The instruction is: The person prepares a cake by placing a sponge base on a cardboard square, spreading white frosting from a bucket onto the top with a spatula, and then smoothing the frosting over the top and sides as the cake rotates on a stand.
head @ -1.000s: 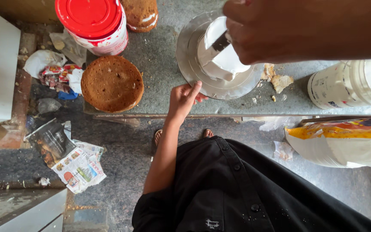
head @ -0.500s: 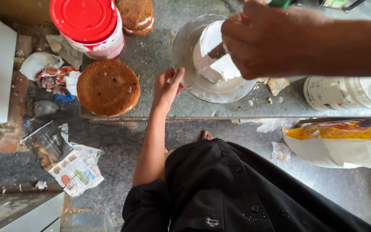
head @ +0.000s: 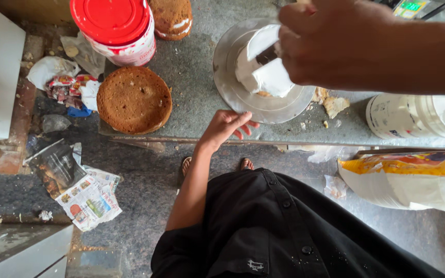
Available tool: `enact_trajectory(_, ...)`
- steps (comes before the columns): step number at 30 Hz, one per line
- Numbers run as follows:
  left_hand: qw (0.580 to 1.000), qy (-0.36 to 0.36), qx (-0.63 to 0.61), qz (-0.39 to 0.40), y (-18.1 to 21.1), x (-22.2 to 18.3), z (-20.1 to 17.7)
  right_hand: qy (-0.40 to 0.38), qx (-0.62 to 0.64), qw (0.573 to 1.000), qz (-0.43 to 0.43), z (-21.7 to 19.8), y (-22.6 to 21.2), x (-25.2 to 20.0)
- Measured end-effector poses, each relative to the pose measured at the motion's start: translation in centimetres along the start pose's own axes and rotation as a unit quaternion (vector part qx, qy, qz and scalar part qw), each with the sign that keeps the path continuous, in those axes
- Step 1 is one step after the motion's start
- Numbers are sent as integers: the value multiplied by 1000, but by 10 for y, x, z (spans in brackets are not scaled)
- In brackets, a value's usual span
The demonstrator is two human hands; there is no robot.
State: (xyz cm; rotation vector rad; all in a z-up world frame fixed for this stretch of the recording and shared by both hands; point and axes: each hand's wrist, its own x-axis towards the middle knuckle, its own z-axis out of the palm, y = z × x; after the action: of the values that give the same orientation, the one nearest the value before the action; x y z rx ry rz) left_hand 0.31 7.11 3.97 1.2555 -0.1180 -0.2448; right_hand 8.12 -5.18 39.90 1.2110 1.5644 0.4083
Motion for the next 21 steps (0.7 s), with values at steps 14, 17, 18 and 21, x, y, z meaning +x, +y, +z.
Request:
enact_trajectory(14,998,55,12,36,-7,2,-4,-53,39,997,-43,-13,-3,0)
enact_trajectory(17,997,58,7,44,-8,1,-2,-42,34,997,-59,-14,-5,-4)
enact_trajectory(18,997,60,7,46,-8,0,-3,-31,11,997,-65,-13,-6,-3)
enact_trajectory(21,997,53,3,50,-10,3,-5,-18,-21,998,-52,-5,-2,6)
